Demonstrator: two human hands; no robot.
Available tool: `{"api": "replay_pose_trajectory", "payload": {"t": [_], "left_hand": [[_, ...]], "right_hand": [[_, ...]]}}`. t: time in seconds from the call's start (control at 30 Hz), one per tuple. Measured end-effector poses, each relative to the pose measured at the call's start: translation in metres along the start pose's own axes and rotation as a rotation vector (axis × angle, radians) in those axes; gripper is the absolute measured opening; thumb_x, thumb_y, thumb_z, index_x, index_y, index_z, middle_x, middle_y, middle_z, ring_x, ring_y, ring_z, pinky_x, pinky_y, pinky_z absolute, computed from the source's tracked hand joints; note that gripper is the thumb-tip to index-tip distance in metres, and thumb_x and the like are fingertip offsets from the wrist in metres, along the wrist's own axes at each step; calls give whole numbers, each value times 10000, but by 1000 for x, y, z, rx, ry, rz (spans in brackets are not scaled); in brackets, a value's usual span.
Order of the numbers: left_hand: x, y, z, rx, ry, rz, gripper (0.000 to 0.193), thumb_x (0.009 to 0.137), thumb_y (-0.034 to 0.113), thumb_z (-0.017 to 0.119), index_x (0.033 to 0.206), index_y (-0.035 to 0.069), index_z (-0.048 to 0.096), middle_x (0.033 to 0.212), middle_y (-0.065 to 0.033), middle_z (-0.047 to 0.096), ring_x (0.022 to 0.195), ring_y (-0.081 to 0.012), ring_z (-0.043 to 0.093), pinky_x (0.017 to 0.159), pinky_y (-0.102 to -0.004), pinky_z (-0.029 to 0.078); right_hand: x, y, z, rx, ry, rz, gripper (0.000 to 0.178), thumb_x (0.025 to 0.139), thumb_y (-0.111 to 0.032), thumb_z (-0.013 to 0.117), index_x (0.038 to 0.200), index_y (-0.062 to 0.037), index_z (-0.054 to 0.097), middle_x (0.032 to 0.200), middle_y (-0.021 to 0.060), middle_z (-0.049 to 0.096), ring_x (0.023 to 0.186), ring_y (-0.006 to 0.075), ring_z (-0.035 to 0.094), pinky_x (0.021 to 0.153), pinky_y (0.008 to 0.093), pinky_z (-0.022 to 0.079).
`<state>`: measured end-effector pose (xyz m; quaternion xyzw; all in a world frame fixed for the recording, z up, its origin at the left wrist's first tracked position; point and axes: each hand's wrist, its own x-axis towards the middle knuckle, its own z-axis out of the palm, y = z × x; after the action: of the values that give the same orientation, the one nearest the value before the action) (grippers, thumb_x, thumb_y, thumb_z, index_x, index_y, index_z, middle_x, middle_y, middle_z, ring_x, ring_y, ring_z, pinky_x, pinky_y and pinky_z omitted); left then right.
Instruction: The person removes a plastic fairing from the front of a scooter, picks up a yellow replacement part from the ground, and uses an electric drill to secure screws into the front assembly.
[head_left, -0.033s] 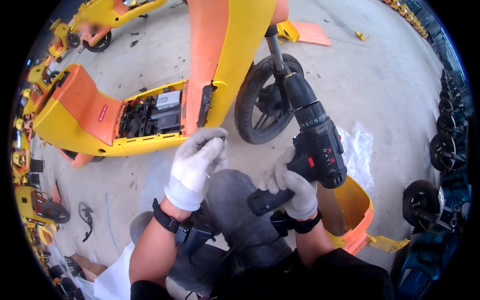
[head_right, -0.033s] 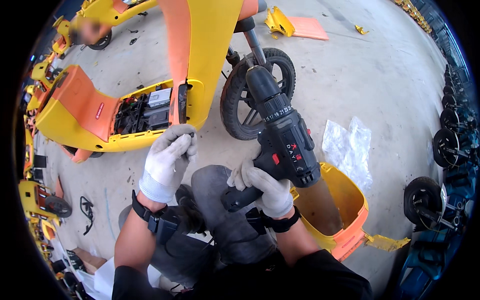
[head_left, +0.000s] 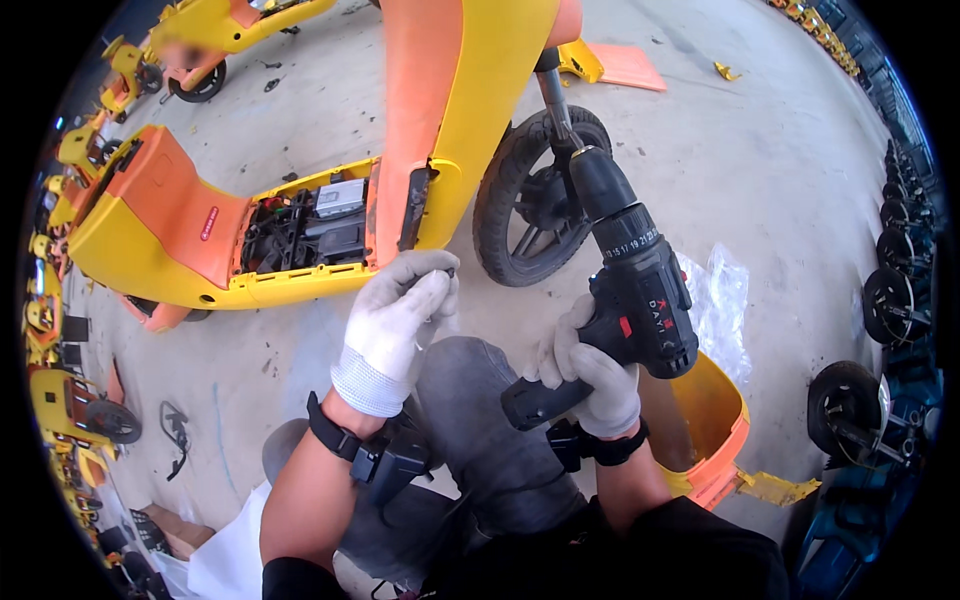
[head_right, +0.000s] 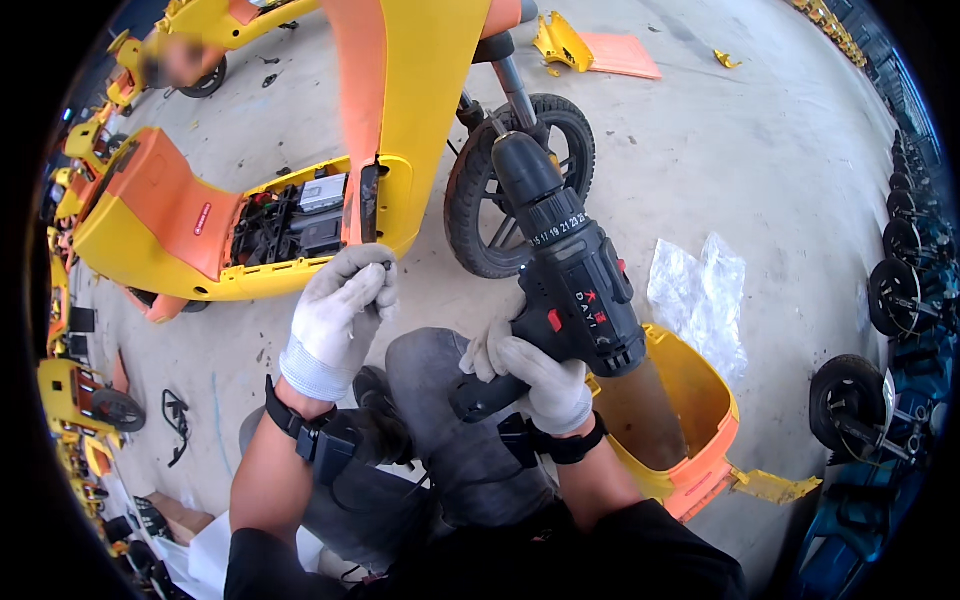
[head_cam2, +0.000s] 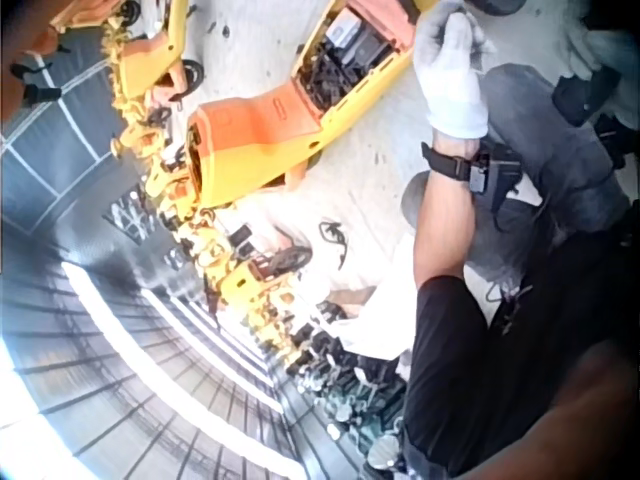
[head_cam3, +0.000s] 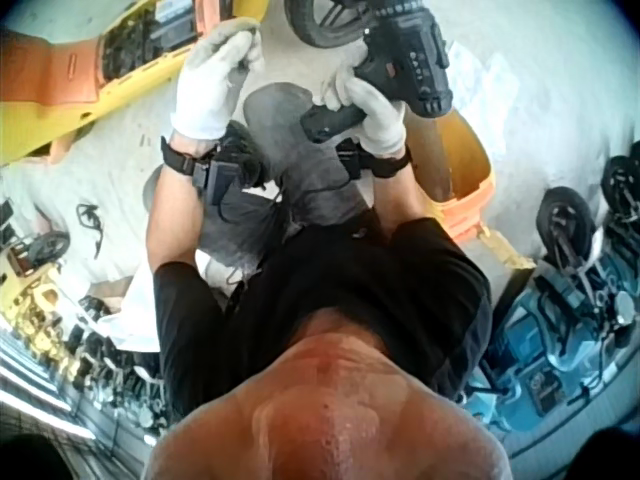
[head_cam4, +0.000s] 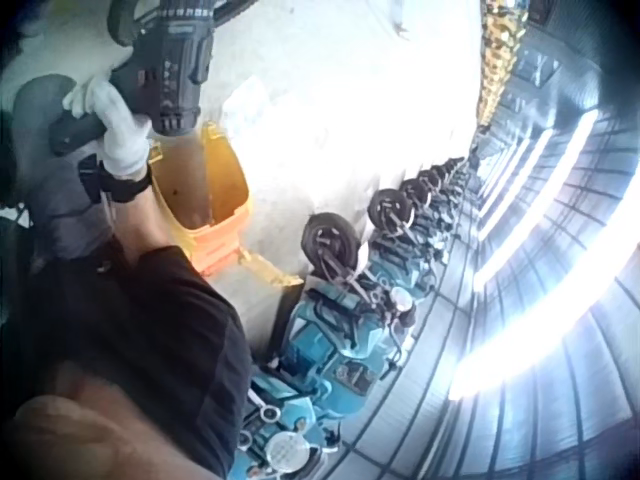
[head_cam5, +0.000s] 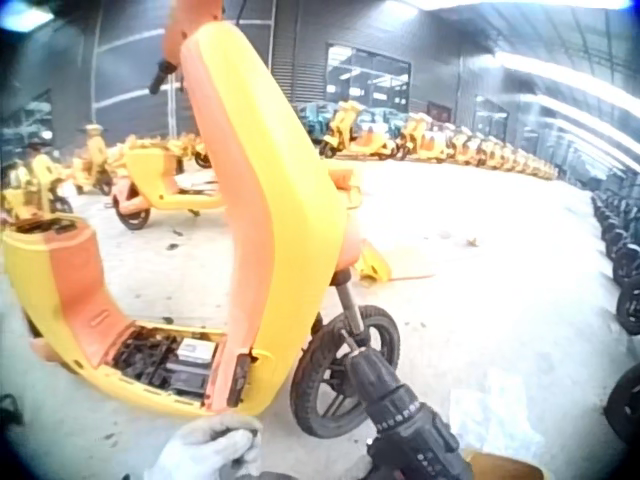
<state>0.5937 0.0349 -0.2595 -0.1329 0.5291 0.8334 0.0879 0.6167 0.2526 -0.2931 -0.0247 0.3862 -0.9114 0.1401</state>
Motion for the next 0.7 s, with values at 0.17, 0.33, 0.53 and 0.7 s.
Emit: {"api": "replay_pose_trajectory", "payload": {"t": [0.17,0.33,0.53,0.7], "left_hand": [[9,8,-2,-83,-84,11,201,1047,178,545,1161,16,579,917,-47,581,773,-126,536,678,-285,468],[10,11,-2,-44,-21,11,173,1047,158,537,1112,10,597,915,-55,624,754,-113,574,683,-282,517],[11,0,-9,9,38,-63,204,1000,172,631,1113,4,604,898,-40,615,740,-99,570,670,-268,505],[18,-13,-24,-87,41,-77,236,1018,209,618,1112,-7,620,879,-34,602,715,-97,543,644,-243,462]], "right_hand": [[-8,-6,-9,-92,-88,27,550,808,-102,727,1289,0,479,750,66,575,692,217,617,763,441,550],[-15,-4,-21,-213,-44,66,557,810,-80,731,1292,43,481,753,68,580,698,206,629,787,442,554],[-27,1,-44,-617,-129,108,455,855,36,647,1288,24,510,798,44,604,759,160,634,783,370,542],[-30,11,-58,-985,-304,-173,358,844,76,656,1176,-50,611,857,10,623,818,114,631,776,311,521]]}}
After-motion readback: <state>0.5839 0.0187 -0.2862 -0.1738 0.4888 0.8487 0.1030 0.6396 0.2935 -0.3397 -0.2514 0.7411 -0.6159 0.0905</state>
